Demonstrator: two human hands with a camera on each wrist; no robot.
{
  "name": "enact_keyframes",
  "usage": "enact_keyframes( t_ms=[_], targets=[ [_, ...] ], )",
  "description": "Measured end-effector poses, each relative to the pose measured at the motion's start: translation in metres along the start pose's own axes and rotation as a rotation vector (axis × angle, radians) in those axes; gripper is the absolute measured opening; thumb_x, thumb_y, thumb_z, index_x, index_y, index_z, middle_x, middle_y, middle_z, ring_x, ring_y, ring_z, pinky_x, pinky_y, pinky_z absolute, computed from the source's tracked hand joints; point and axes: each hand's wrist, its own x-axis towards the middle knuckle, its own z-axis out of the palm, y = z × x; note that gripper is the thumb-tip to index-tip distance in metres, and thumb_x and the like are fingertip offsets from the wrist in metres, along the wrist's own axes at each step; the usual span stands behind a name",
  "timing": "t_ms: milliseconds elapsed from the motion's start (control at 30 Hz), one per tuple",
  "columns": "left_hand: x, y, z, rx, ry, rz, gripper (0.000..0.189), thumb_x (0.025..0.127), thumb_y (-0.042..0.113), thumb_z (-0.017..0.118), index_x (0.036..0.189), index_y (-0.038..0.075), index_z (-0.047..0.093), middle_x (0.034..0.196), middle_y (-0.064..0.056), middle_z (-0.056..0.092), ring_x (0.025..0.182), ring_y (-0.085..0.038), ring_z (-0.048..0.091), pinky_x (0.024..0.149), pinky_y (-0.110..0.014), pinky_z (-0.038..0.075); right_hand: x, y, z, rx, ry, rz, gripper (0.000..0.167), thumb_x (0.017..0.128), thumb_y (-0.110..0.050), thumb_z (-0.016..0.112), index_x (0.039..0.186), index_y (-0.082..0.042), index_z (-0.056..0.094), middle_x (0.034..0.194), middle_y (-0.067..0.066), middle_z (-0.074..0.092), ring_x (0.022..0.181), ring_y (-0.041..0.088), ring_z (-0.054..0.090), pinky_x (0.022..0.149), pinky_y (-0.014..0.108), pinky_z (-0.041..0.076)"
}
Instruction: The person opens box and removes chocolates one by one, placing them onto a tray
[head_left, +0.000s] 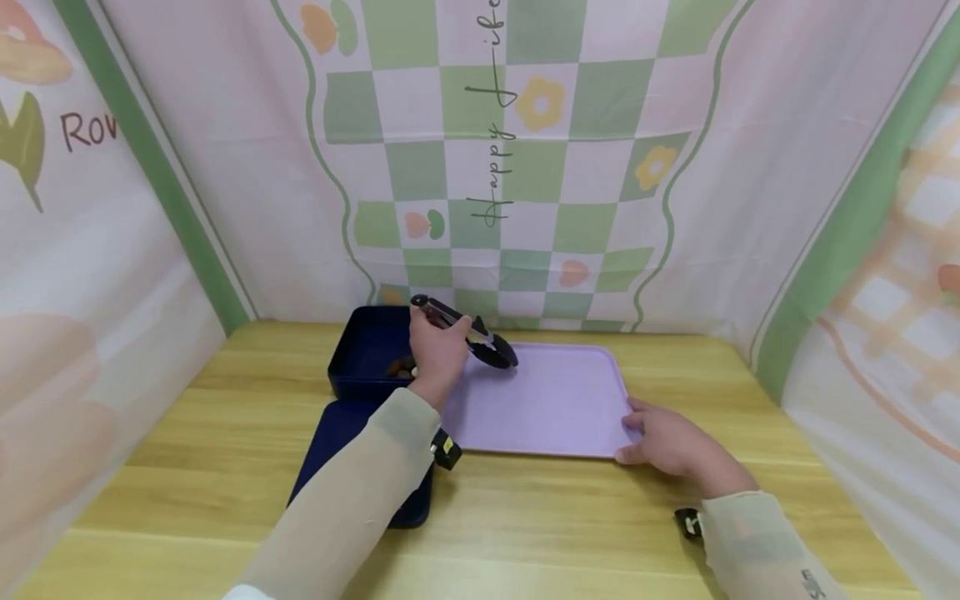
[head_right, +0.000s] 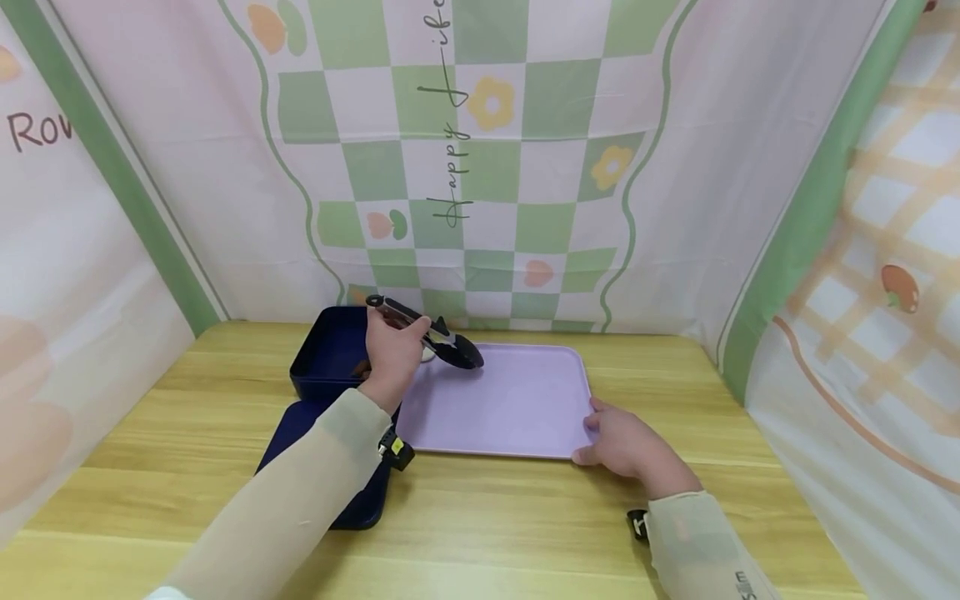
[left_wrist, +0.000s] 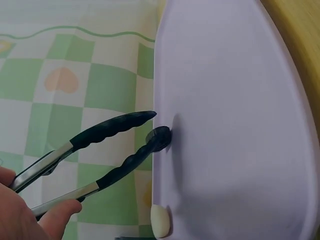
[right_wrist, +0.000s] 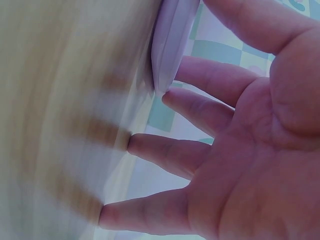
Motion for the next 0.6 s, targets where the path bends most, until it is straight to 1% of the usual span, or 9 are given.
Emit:
enact_keyframes(
  t_ms=[67, 133, 233, 333, 433, 500, 567, 600],
  targets=[
    [0.0, -0.001, 0.001, -0.026, 0.004, -0.014, 0.054, 0.087, 0.01, 0.078, 0.129, 0.016, 0.046, 0.116, -0.006, 0.058, 0.102, -0.019, 0.058, 0.083, -0.037, 0.052, 0.0, 0.0, 0.0, 0.0, -0.001, 0.0, 0.067, 0.081, -0.028, 0.083, 0.127, 0.014, 0.058, 0.151, 0.033, 0.03, 0.133, 0.055, 0.031, 0.107, 0.064, 0.026],
    [0.0, -0.001, 0.002, -0.036, 0.011, -0.018, 0.055, 0.086, 0.009, 0.078, 0.13, 0.016, 0.045, 0.117, -0.006, 0.058, 0.102, -0.019, 0.058, 0.083, -0.037, 0.052, 0.0, 0.0, 0.0, 0.001, -0.002, 0.001, 0.067, 0.081, -0.028, 0.083, 0.128, 0.014, 0.058, 0.151, 0.033, 0.03, 0.133, 0.055, 0.031, 0.107, 0.064, 0.026],
    [0.0, 0.001, 0.001, -0.048, 0.014, -0.021, 0.055, 0.086, 0.008, 0.078, 0.129, 0.016, 0.046, 0.115, -0.006, 0.058, 0.1, -0.019, 0.058, 0.081, -0.037, 0.052, 0.0, 0.001, 0.001, 0.002, -0.003, 0.003, 0.067, 0.081, -0.027, 0.083, 0.128, 0.014, 0.057, 0.151, 0.032, 0.03, 0.133, 0.055, 0.031, 0.108, 0.064, 0.026],
    [0.001, 0.005, -0.003, -0.061, 0.017, -0.033, 0.051, 0.086, 0.01, 0.078, 0.126, 0.016, 0.047, 0.11, -0.007, 0.057, 0.093, -0.021, 0.056, 0.075, -0.037, 0.049, 0.0, 0.001, 0.001, 0.003, -0.005, 0.006, 0.067, 0.082, -0.027, 0.083, 0.128, 0.014, 0.057, 0.151, 0.032, 0.03, 0.133, 0.055, 0.031, 0.108, 0.063, 0.026],
    [0.006, 0.014, -0.011, -0.133, 0.046, -0.046, 0.052, 0.085, 0.009, 0.078, 0.126, 0.015, 0.047, 0.112, -0.009, 0.058, 0.093, -0.022, 0.056, 0.076, -0.036, 0.049, 0.0, 0.0, 0.0, 0.002, -0.007, 0.009, 0.067, 0.082, -0.027, 0.083, 0.128, 0.014, 0.057, 0.151, 0.032, 0.031, 0.134, 0.054, 0.031, 0.108, 0.063, 0.026],
    [0.012, 0.022, -0.019, -0.19, 0.068, -0.049, 0.052, 0.084, 0.008, 0.079, 0.126, 0.014, 0.048, 0.113, -0.01, 0.059, 0.094, -0.022, 0.058, 0.078, -0.037, 0.051, 0.0, 0.0, 0.0, 0.003, -0.009, 0.012, 0.067, 0.082, -0.028, 0.083, 0.129, 0.014, 0.057, 0.151, 0.032, 0.031, 0.134, 0.054, 0.031, 0.108, 0.063, 0.026],
    [0.02, 0.031, -0.029, -0.251, 0.081, -0.04, 0.054, 0.083, 0.006, 0.079, 0.127, 0.013, 0.048, 0.115, -0.012, 0.059, 0.095, -0.024, 0.06, 0.078, -0.039, 0.053, 0.0, 0.0, 0.0, 0.003, -0.009, 0.013, 0.067, 0.082, -0.027, 0.083, 0.129, 0.014, 0.057, 0.151, 0.032, 0.031, 0.134, 0.054, 0.032, 0.108, 0.063, 0.026],
    [0.024, 0.035, -0.035, -0.255, 0.085, -0.03, 0.054, 0.083, 0.006, 0.079, 0.126, 0.013, 0.047, 0.114, -0.012, 0.06, 0.094, -0.024, 0.061, 0.078, -0.039, 0.054, 0.0, 0.0, 0.0, 0.005, -0.009, 0.014, 0.067, 0.082, -0.027, 0.083, 0.129, 0.014, 0.057, 0.152, 0.032, 0.031, 0.134, 0.054, 0.032, 0.108, 0.063, 0.027]
  ],
)
